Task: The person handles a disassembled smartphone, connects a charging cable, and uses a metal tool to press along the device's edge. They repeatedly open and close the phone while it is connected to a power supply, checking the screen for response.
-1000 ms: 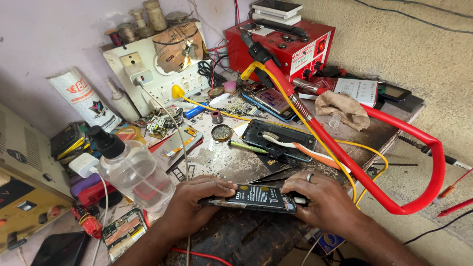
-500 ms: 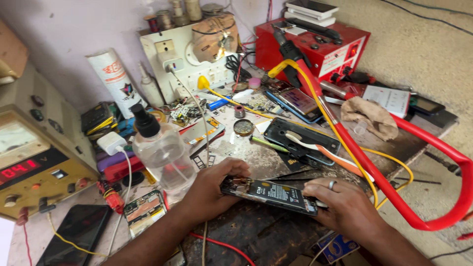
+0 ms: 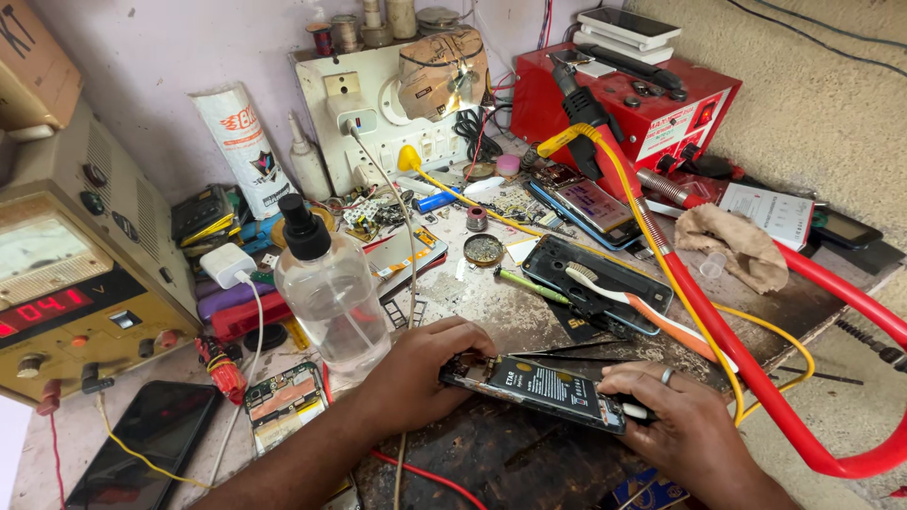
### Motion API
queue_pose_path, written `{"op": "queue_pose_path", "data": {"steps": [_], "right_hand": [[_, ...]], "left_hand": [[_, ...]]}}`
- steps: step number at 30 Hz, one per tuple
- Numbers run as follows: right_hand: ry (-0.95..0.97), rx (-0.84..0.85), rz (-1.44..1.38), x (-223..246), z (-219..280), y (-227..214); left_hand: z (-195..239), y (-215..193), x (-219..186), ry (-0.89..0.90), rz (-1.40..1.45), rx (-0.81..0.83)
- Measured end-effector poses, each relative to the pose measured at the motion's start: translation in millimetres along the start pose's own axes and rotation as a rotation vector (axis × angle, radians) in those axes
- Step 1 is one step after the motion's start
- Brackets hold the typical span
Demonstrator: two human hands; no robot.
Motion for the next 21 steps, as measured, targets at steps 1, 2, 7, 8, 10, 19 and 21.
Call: {"op": "queue_pose_path", "data": {"steps": [1,2,7,8,10,19,21], "right_hand": [[0.001,0.009,0.016,-1,0,0],[0.000,0.011,0.028,-1,0,1],[0.030,-0.009,0.020,0,2,1],[0.015,-0.034,-0.012,1,2,1],[-0.013,-0.087,-0.075,3,3,2],[-0.011,-0.082,-0.091,10,0,-2],[0.033,-0.028,-0.037,12,-4,-3]], "left_hand": [[0,0,0,0.002,0.001,0.003],[-1,0,0,0.004,0.002,0.005],[-1,2,1,0.063,0.006,0.013],[-1,3,1,0.066,-0.003,0.015],[-1,3,2,0.043,-0.008,0.024],[-2,1,-2,0.080,-0.042,0.020],[-3,1,-2,0.071,-0.038,0.013]]}}
Point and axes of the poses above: each hand's wrist, its own z-axis away from the middle knuckle, its own y-axis out of the palm, x = y × z, the point moved 1 cm from there along -z, towards the middle knuckle, and after that the axes turned 6 degrees about -z, right-handed, at the moved point
